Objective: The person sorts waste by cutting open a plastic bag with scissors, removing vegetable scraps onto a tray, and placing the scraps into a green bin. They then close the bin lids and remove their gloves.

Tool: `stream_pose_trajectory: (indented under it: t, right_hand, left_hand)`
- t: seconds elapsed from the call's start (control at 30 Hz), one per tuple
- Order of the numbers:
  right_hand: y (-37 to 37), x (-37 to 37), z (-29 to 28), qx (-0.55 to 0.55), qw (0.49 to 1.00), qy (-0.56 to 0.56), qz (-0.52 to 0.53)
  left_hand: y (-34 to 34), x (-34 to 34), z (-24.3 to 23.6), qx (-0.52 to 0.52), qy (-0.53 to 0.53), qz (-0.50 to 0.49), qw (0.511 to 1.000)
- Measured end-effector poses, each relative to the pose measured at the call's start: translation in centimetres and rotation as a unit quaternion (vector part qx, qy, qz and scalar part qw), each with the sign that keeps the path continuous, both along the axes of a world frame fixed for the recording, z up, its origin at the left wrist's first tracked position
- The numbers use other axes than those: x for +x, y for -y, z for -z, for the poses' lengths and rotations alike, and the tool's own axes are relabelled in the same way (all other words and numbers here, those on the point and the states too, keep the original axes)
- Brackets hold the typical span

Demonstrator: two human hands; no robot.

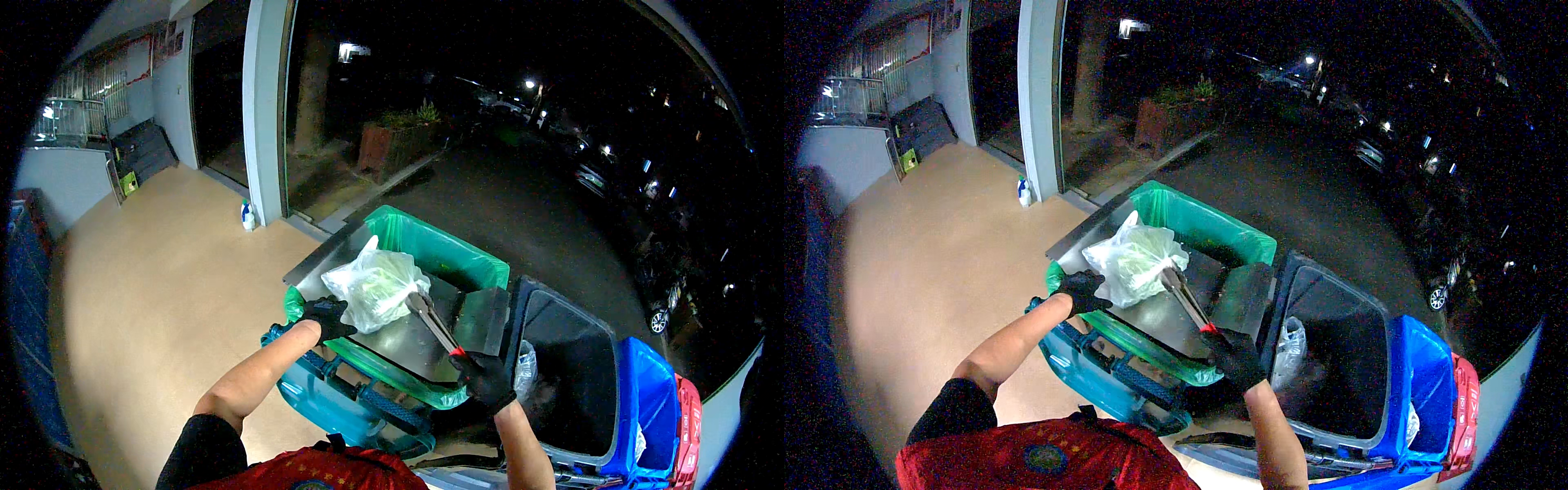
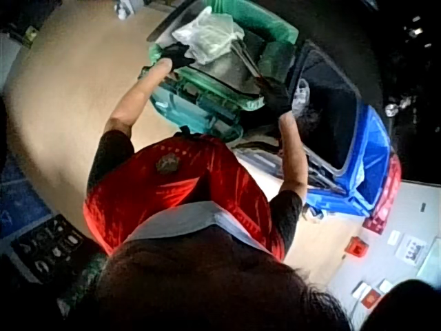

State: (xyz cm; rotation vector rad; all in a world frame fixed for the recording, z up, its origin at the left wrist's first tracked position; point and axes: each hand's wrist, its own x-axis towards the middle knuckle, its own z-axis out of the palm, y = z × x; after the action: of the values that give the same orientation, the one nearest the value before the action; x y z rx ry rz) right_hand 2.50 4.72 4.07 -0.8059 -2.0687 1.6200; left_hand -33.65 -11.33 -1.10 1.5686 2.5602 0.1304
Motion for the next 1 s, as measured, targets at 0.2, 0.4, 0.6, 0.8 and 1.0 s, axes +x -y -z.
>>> stream_pose_trajectory:
  t: [0.2, 0.4, 0.6, 0.8, 1.0]
  right_hand:
    - [1.6, -3.6, -2.2, -0.187, 0.980, -0.030, 0.062]
    - [0.0, -4.0, -2.8, -0.203, 0.977, -0.040, 0.054]
    - [-1.1, -2.4, -4.1, -0.251, 0.959, -0.104, 0.079]
    - [-3.2, -1.7, -6.3, -0.169, 0.972, -0.119, 0.109]
    - [-4.8, -1.4, -9.7, -0.095, 0.974, -0.167, 0.119]
  left_hand:
    - [0.9, 0.9, -2.0, 0.051, 0.035, -0.052, 0.997]
    - [-0.9, -0.6, -2.5, 0.320, -0.039, -0.070, 0.944]
    - [-7.2, -3.2, -6.3, 0.459, -0.031, 0.036, 0.887]
    - [-13.6, -2.5, -14.4, 0.418, -0.120, 0.073, 0.897]
    - [-16.8, -1.7, -20.5, 0.413, -0.089, 0.010, 0.906]
